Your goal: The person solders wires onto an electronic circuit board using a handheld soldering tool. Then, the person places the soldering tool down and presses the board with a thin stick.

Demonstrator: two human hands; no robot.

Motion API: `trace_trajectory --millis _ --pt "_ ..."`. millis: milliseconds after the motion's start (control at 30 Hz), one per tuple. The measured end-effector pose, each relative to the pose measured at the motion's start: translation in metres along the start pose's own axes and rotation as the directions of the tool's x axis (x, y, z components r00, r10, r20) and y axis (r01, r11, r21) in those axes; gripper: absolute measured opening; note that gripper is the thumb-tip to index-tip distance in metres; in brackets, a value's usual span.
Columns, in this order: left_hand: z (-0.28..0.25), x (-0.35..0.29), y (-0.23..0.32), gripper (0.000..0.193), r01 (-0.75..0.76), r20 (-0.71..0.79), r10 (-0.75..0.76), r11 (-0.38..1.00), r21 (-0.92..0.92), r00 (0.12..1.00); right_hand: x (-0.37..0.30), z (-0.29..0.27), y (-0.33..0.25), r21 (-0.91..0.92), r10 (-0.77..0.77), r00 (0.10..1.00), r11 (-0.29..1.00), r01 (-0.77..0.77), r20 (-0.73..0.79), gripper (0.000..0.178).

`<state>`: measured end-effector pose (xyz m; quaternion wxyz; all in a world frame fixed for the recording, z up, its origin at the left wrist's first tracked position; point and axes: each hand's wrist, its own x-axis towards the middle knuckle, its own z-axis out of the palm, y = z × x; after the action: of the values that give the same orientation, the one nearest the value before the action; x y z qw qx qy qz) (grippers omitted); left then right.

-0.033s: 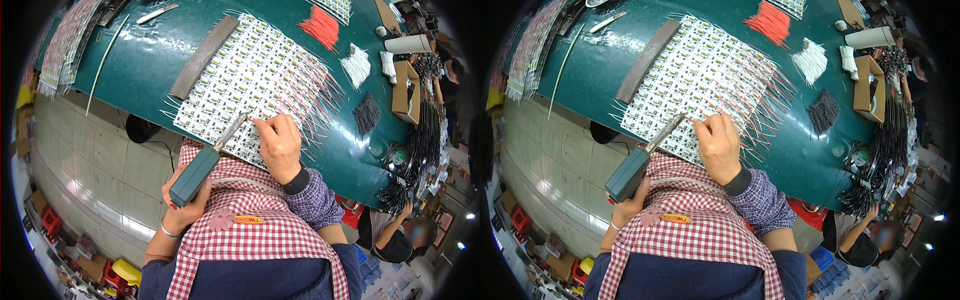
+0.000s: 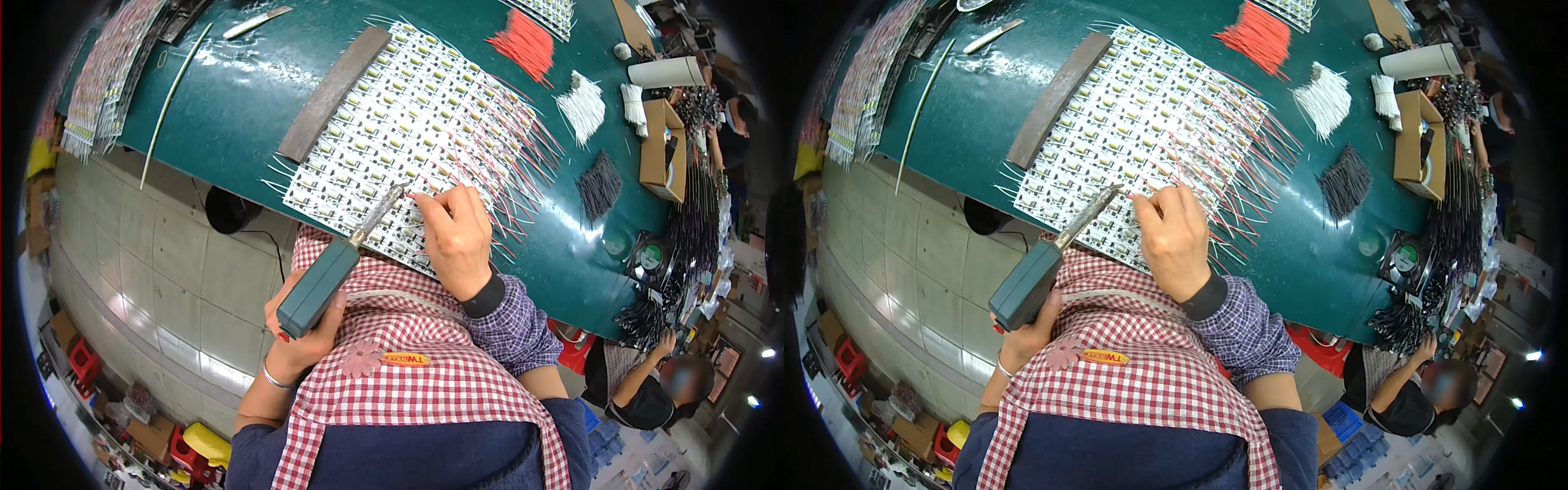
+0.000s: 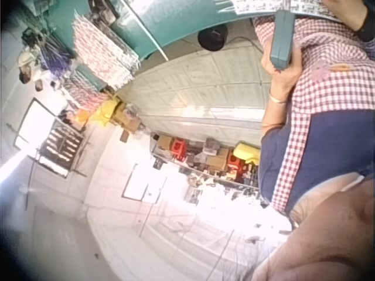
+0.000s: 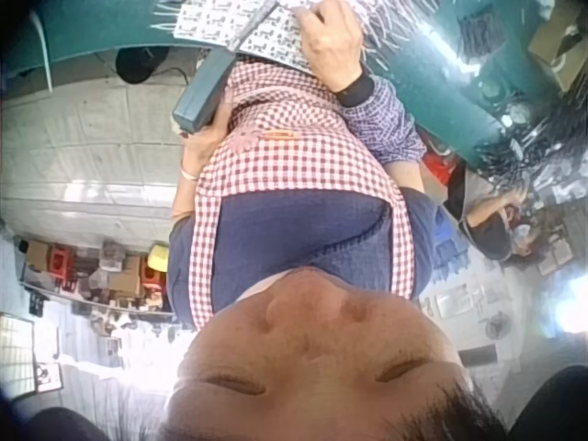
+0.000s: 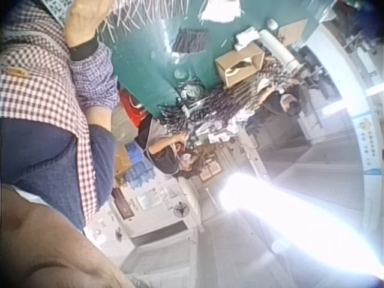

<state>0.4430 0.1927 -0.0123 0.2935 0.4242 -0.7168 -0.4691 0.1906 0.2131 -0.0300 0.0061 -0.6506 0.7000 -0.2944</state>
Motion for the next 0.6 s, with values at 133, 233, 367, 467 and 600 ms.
trace_trajectory --millis 133,233,367,467,600 --pt "-0.001 -0.0008 0.0004 0.023 -0.004 0.016 0.004 1.0 0.006 1.0 -0.0001 0.0012 0.0007 0.017 0.011 1.0 1.0 -0.01 -0.02 0.023" --pt "-0.0025 -0.001 0.0039 0.024 -0.016 0.016 0.016 0.999 0.037 1.0 -0.0022 -0.0002 0.002 0.066 0.003 0.999 0.998 0.0 -0.051 0.022" --pt "-0.0038 -0.0059 0.0019 0.024 -0.008 -0.003 0.008 1.0 0.03 1.0 -0.0047 -0.0071 -0.0045 0.06 -0.04 0.999 0.997 0.041 -0.016 0.021" --pt "-0.0042 -0.0088 0.0004 0.024 0.006 0.002 -0.006 1.0 0.027 1.0 -0.0063 -0.0064 -0.0064 0.08 -0.042 0.999 0.996 0.042 -0.007 0.02" --pt "-0.0067 -0.0073 0.0019 0.023 -0.052 0.061 0.044 0.989 0.141 0.997 -0.0081 -0.0035 -0.0067 0.076 -0.035 0.999 0.996 0.035 -0.005 0.017"
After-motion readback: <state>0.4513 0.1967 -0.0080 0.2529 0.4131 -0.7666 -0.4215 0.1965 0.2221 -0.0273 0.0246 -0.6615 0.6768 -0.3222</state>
